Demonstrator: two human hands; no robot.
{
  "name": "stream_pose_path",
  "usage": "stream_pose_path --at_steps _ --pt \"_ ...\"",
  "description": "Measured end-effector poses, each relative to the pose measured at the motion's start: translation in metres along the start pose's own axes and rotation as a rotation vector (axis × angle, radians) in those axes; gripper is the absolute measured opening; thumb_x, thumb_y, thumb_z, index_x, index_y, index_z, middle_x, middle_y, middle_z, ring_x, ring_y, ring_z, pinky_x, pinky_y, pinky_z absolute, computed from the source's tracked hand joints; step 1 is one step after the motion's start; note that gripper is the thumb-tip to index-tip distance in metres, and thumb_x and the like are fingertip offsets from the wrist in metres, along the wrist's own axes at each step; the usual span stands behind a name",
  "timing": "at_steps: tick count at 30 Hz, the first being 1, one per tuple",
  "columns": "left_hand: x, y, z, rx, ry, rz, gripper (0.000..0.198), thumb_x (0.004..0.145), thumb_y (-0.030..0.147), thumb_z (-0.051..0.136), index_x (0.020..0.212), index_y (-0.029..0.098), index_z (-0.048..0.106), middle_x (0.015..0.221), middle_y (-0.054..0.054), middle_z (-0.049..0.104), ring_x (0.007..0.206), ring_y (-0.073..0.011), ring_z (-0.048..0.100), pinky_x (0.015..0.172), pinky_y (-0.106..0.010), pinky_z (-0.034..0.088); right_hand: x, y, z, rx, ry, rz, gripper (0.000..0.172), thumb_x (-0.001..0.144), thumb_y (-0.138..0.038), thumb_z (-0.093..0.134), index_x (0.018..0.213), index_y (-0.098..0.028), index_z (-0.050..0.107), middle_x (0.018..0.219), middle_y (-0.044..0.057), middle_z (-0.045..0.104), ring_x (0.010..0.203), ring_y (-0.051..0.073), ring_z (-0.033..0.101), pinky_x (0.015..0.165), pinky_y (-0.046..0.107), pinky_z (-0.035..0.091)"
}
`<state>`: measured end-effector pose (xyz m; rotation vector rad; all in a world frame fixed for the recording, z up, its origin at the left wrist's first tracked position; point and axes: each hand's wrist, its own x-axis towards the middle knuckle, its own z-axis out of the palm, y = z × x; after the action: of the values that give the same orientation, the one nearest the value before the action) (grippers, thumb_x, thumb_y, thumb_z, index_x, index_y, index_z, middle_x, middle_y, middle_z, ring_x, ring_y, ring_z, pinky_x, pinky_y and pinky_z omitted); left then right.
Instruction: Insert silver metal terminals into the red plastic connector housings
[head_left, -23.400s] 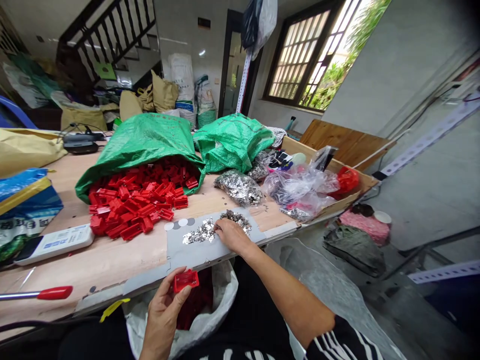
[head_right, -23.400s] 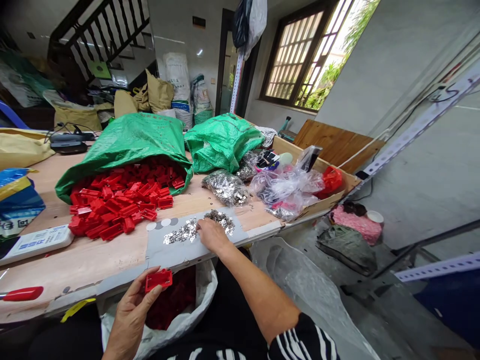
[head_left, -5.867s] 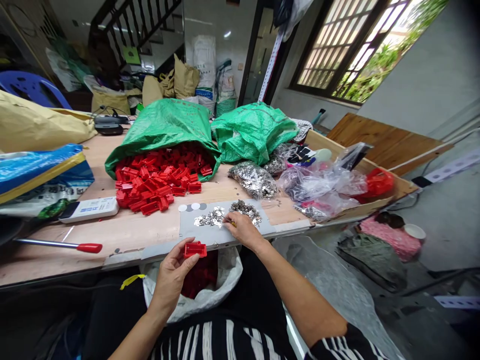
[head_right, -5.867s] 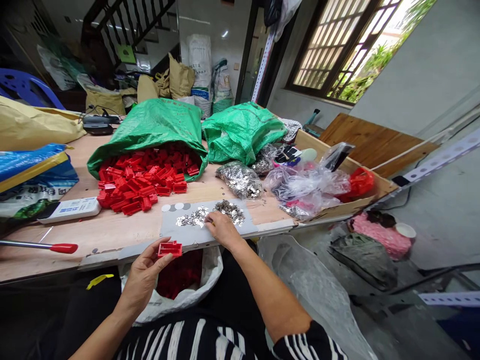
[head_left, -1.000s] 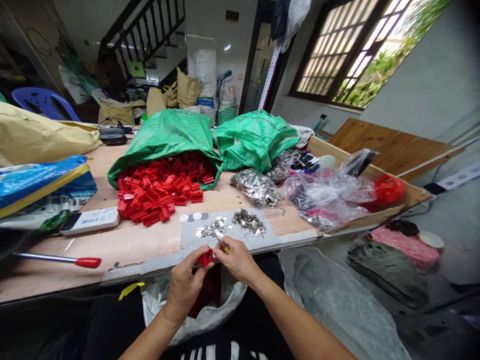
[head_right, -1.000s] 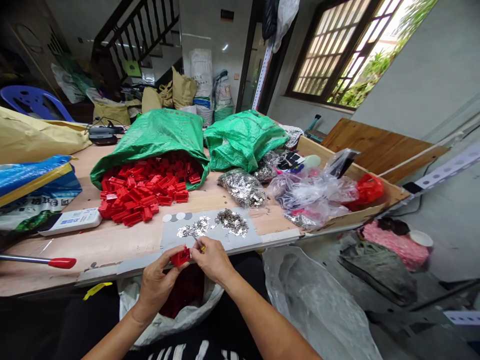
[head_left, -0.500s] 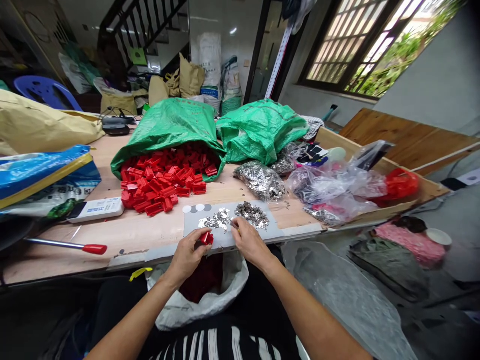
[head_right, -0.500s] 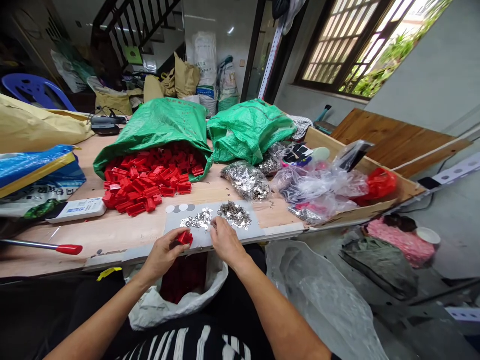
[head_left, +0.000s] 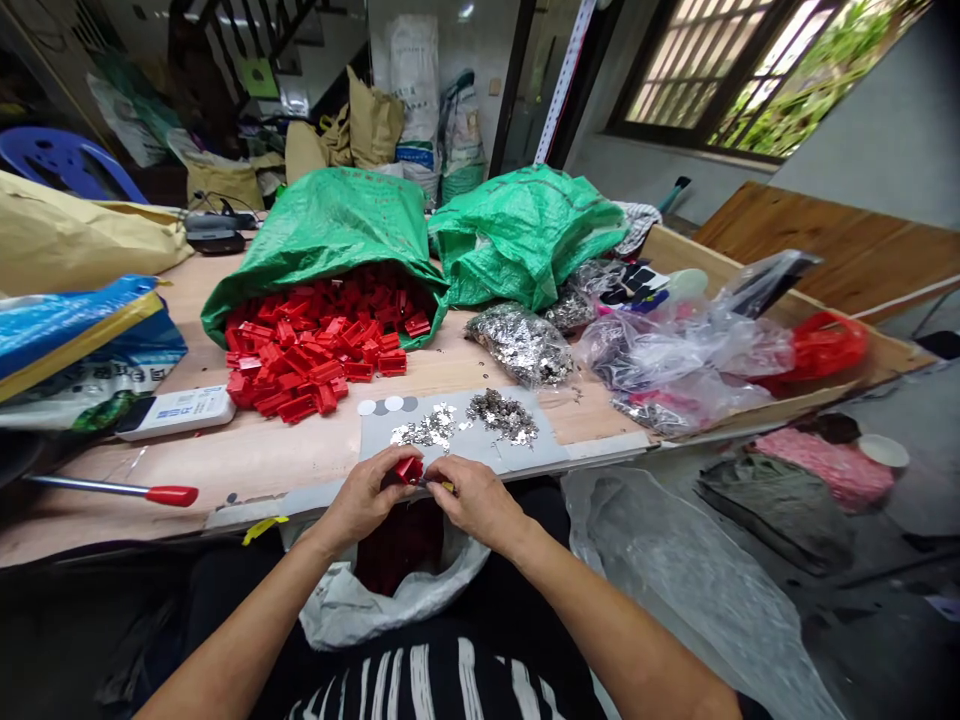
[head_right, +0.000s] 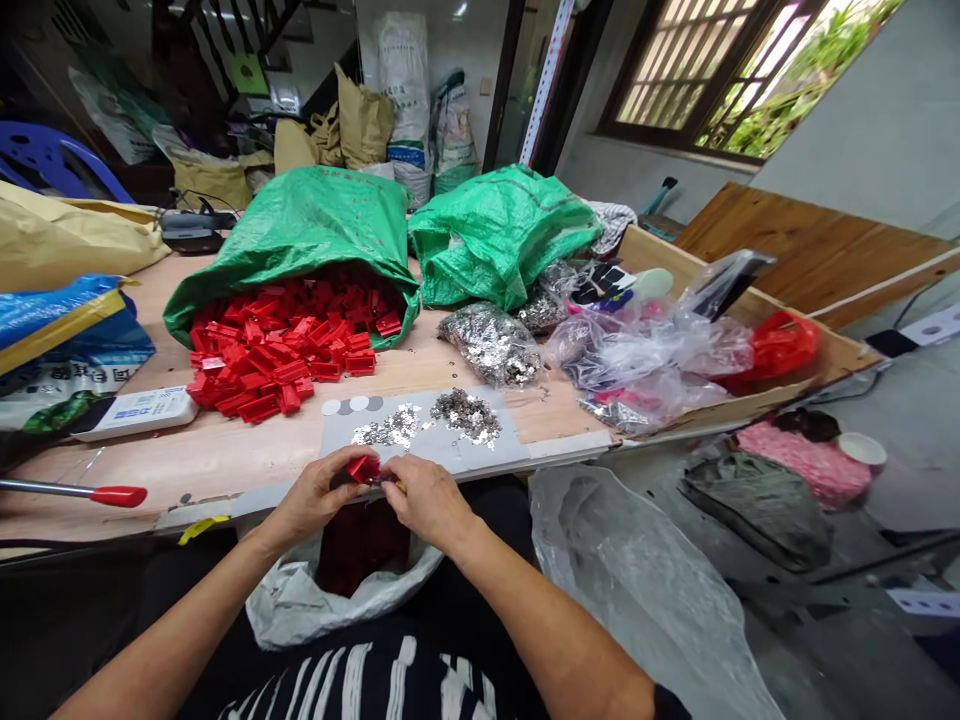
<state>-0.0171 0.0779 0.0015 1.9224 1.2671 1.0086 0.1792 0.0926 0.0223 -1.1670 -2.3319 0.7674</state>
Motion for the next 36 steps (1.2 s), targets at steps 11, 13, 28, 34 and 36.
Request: stream_pose_path --at_steps 11,13,28,34,36 --pt "0.001 -0.003 -0.001 -0.005 -0.037 0.001 0.036 0.08 0.017 0.061 0.115 0.026 0.06 0.11 -0.005 0.069 0.103 -0.0194 0.064 0.092 -0.035 0.049 0.0 0.003 -0.001 -0.038 -0.012 0.002 0.014 0.085 -0.013 0.056 0.095 -0.021 0.064 0.09 0.003 0.066 0.083 0.016 0.061 0.075 0.026 0.043" --pt "0.001 -0.003 -0.001 -0.005 -0.039 0.005 0.036 0.08 0.018 0.061 0.115 0.026 0.06 0.111 -0.005 0.069 0.104 -0.0199 0.064 0.092 -0.036 0.049 0.0 0.002 -0.001 -0.074 -0.016 0.01 0.015 0.085 -0.013 0.057 0.096 -0.021 0.064 0.092 0.004 0.065 0.086 0.017 0.061 0.075 0.026 0.044" --pt "-0.002 -0.009 0.004 0.018 -0.026 0.041 0.043 0.083 0.013 0.059 0.123 0.027 0.056 0.113 -0.005 0.07 0.11 -0.0211 0.062 0.103 -0.042 0.042 0.002 -0.029 0.001 -0.391 -0.153 0.129 0.023 0.091 -0.011 0.044 0.104 -0.022 0.059 0.097 0.005 0.063 0.087 0.018 0.062 0.068 0.025 0.044" --pt "-0.002 -0.002 0.008 -0.061 0.035 -0.059 0.043 0.077 0.01 0.062 0.117 0.028 0.063 0.109 -0.004 0.071 0.102 -0.0214 0.064 0.092 -0.037 0.047 -0.001 -0.029 0.008 -0.354 -0.069 0.143 0.02 0.092 -0.013 0.042 0.102 -0.021 0.057 0.097 0.004 0.063 0.085 0.017 0.062 0.068 0.026 0.044" --pt "-0.004 0.003 0.008 -0.102 0.067 -0.085 0.038 0.076 0.012 0.064 0.111 0.026 0.064 0.103 -0.004 0.071 0.094 -0.0203 0.065 0.087 -0.035 0.049 -0.005 -0.025 0.007 -0.292 -0.038 0.122 0.017 0.092 -0.016 0.044 0.103 -0.021 0.056 0.098 0.005 0.062 0.087 0.018 0.061 0.071 0.026 0.044"
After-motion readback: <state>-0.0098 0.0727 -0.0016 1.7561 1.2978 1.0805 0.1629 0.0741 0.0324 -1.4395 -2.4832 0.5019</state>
